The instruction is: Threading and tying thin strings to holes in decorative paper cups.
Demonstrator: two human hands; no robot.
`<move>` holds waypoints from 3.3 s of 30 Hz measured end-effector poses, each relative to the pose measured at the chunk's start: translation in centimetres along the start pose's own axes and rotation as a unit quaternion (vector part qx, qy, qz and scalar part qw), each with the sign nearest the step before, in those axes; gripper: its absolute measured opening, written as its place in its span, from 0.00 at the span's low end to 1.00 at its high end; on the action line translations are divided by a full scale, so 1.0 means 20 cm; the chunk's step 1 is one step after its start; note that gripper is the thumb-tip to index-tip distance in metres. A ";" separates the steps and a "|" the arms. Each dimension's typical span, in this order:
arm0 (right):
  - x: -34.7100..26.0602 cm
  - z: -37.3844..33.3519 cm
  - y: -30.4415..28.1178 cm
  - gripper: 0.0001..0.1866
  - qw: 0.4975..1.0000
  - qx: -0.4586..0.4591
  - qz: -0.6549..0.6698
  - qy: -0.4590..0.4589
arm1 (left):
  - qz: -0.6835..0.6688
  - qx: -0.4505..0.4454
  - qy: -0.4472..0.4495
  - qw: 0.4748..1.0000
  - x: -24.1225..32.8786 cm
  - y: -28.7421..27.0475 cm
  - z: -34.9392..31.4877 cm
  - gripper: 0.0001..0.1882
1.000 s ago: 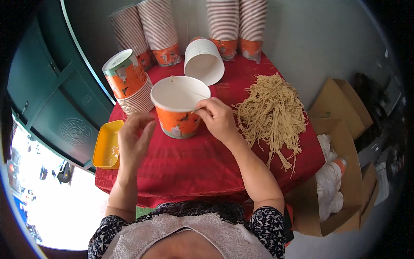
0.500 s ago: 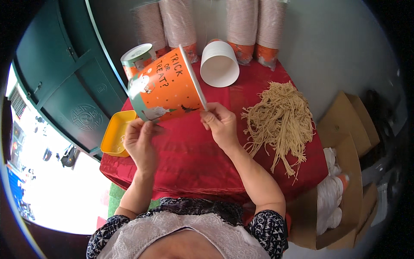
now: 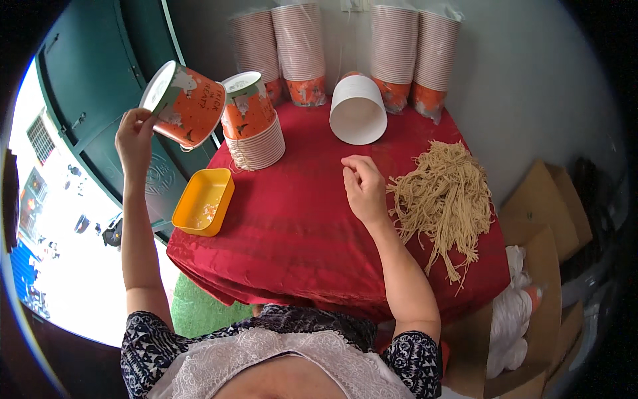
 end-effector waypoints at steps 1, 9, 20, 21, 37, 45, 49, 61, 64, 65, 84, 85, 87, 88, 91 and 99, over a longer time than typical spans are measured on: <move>0.00 0.00 0.00 0.08 1.000 -0.004 -0.018 -0.009 | -0.006 -0.025 0.003 1.000 -0.01 0.02 0.07 0.05; -0.03 0.01 -0.01 0.04 0.988 -0.008 -0.099 -0.122 | -0.032 -0.099 0.008 0.994 -0.06 0.32 0.38 0.07; -0.02 0.00 0.01 0.03 0.986 -0.058 -0.118 -0.098 | 0.037 -0.133 0.055 0.989 0.08 0.59 0.40 0.08; -0.01 0.00 0.01 0.03 0.986 -0.059 -0.117 -0.098 | 0.037 -0.134 0.054 0.989 0.08 0.60 0.40 0.08; -0.03 -0.02 0.03 0.03 0.984 -0.102 -0.114 -0.087 | 0.066 -0.249 0.073 0.964 0.01 0.79 0.46 0.10; -0.03 -0.02 0.04 0.03 0.983 -0.123 -0.109 -0.079 | 0.076 -0.273 0.095 0.954 -0.03 0.86 0.41 0.09; -0.04 -0.02 0.04 0.03 0.983 -0.131 -0.108 -0.068 | 0.066 -0.282 0.086 0.953 -0.03 0.86 0.38 0.09; -0.02 -0.02 0.04 0.03 0.982 -0.142 -0.109 -0.060 | 0.059 -0.277 0.087 0.955 -0.02 0.89 0.33 0.08; -0.02 -0.02 0.04 0.03 0.982 -0.140 -0.108 -0.065 | 0.080 -0.279 0.077 0.954 -0.01 0.90 0.32 0.08; -0.03 -0.02 0.04 0.03 0.982 -0.137 -0.107 -0.072 | 0.092 -0.277 0.079 0.953 -0.01 0.90 0.32 0.08; -0.02 -0.02 0.05 0.03 0.983 -0.138 -0.101 -0.074 | 0.110 -0.160 0.200 0.960 -0.04 0.93 0.13 0.07; -0.02 -0.02 0.05 0.03 0.983 -0.138 -0.098 -0.071 | 0.125 -0.146 0.204 0.960 -0.03 0.92 0.13 0.07; -0.02 -0.01 0.05 0.03 0.983 -0.134 -0.096 -0.076 | 0.126 -0.144 0.211 0.959 -0.03 0.92 0.11 0.07; -0.02 -0.01 0.06 0.03 0.983 -0.134 -0.095 -0.078 | 0.131 -0.141 0.213 0.958 -0.04 0.91 0.11 0.07; -0.02 0.00 0.05 0.03 0.984 -0.128 -0.099 -0.077 | 0.157 -0.144 0.222 0.951 -0.03 0.90 0.09 0.09; -0.01 -0.03 0.04 0.03 0.982 -0.121 -0.107 -0.095 | 0.046 -0.151 0.366 0.917 0.32 0.96 -0.23 0.04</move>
Point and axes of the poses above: each hand's wrist, its own z-axis towards the middle knuckle, its own y-axis out of the palm, x = y × z, the point moved 3 cm from there along z, towards the middle knuckle, and after that the axes turned 14 degrees about -y, right-handed, at the moved point
